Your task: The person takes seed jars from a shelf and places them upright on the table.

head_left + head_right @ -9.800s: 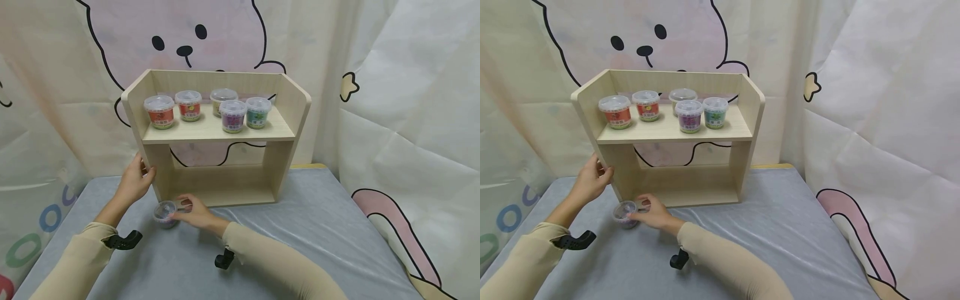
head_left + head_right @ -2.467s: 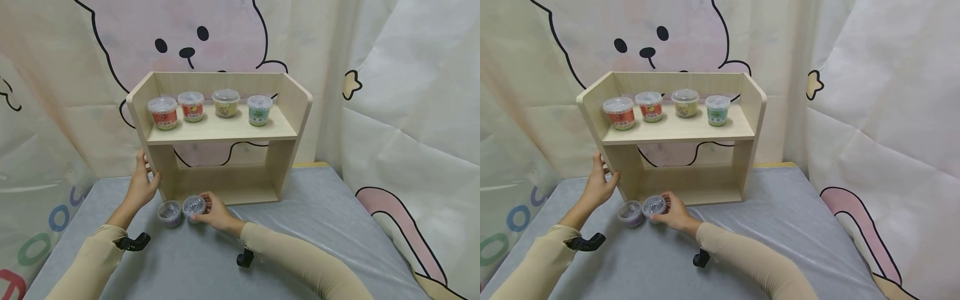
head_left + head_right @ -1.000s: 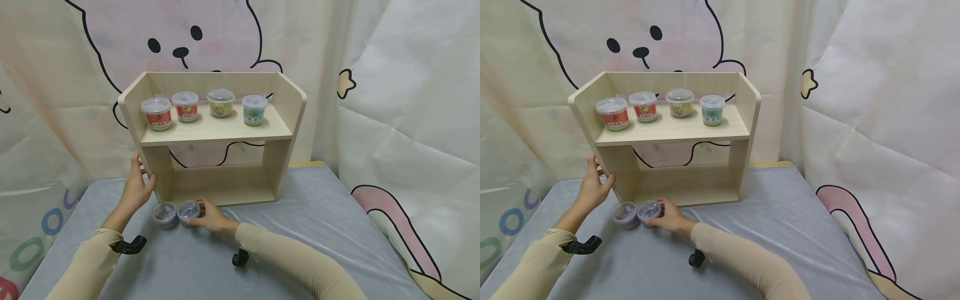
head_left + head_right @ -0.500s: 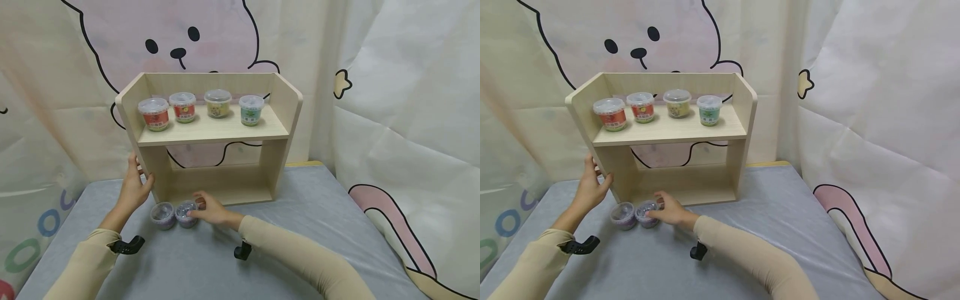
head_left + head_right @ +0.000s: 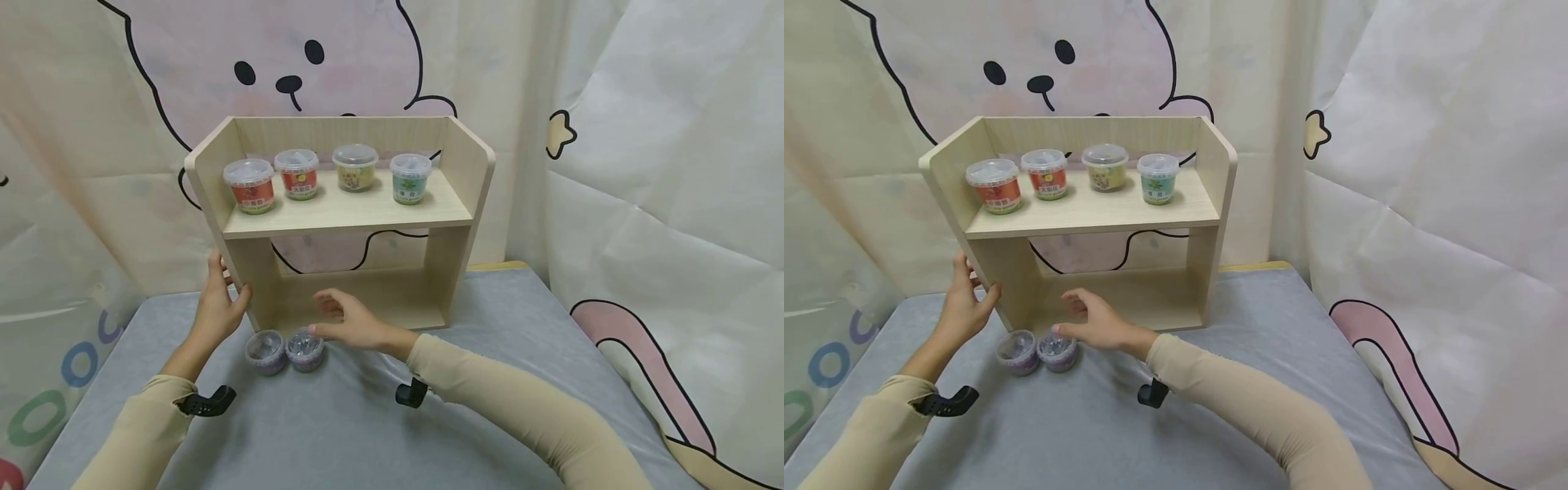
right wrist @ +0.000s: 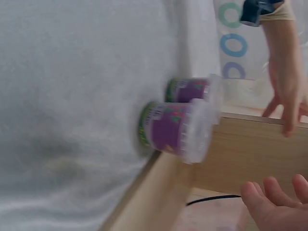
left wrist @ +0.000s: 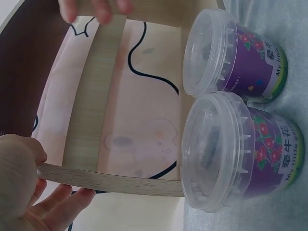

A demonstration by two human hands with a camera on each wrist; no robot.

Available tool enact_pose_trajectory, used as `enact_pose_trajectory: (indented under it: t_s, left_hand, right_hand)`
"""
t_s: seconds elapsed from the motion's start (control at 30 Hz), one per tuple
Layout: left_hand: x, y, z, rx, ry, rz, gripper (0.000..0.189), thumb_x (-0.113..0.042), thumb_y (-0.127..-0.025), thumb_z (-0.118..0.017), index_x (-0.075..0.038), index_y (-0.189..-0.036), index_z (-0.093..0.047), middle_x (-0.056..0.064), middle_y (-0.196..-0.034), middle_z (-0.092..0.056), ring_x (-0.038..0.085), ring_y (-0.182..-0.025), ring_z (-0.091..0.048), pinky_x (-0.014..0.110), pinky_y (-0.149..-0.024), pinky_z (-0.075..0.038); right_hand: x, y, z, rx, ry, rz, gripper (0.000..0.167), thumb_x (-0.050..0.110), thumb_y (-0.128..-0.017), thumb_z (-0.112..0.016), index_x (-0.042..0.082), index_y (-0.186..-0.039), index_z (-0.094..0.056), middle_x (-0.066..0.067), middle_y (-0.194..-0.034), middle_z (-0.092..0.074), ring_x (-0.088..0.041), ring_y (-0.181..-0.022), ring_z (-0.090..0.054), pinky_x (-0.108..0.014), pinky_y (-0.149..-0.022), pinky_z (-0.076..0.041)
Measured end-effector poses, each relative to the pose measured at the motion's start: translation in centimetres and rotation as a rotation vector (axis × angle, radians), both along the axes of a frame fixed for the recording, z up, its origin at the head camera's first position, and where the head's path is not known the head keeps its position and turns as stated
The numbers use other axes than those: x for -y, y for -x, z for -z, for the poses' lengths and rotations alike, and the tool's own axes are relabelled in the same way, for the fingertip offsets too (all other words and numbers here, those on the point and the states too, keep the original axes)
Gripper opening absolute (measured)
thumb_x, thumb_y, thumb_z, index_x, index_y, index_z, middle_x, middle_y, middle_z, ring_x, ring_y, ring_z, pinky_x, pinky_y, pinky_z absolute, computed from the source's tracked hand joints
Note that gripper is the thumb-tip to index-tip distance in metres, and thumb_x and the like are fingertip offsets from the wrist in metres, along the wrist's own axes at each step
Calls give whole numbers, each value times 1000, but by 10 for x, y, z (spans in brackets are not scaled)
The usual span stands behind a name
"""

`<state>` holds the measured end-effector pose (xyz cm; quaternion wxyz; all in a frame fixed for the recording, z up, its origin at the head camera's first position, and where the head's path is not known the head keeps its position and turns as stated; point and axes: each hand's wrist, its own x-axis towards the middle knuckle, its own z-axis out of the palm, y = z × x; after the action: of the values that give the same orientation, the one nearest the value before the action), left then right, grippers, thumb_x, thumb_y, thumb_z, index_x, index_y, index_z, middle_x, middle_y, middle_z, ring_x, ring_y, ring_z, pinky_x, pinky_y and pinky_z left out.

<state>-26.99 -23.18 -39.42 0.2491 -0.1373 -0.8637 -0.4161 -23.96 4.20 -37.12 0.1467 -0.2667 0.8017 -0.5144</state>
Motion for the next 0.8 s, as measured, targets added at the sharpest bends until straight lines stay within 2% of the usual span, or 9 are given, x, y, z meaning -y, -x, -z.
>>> enact_pose_trajectory:
  t_s: [0.27,0.6,0.8]
  left_hand:
    - [0,1,0,0,2,-11,89,7,-92,-57,-21,-160,-8,37,-144,-40,61,-114,-57,72,-90,-50]
    - [0,1,0,-2,5,-18,88,7,-91,-58,-20,-159,-9,36,-143,-42,61,-113,-58,72,-90,-50]
    - [0,1,0,-5,4,-15,88,8,-91,-58,-20,-159,-10,36,-146,-40,61,-114,-57,72,-90,-50]
  right_hand:
    - [-12,-4,-33,-9,26,-49,55,16,-98,-65,7,-148,-43,-17,-149,-50,-29,-141,-49,-42,-119,-43]
    - [-18,2,-60,-70,56,-77,53,14,-98,-64,6,-147,-44,-17,-149,-50,-29,-141,-49,-45,-119,-42]
    - [-20,6,-80,-129,67,-76,50,12,-98,-64,3,-144,-46,-18,-147,-52,-29,-138,-52,-39,-117,-45]
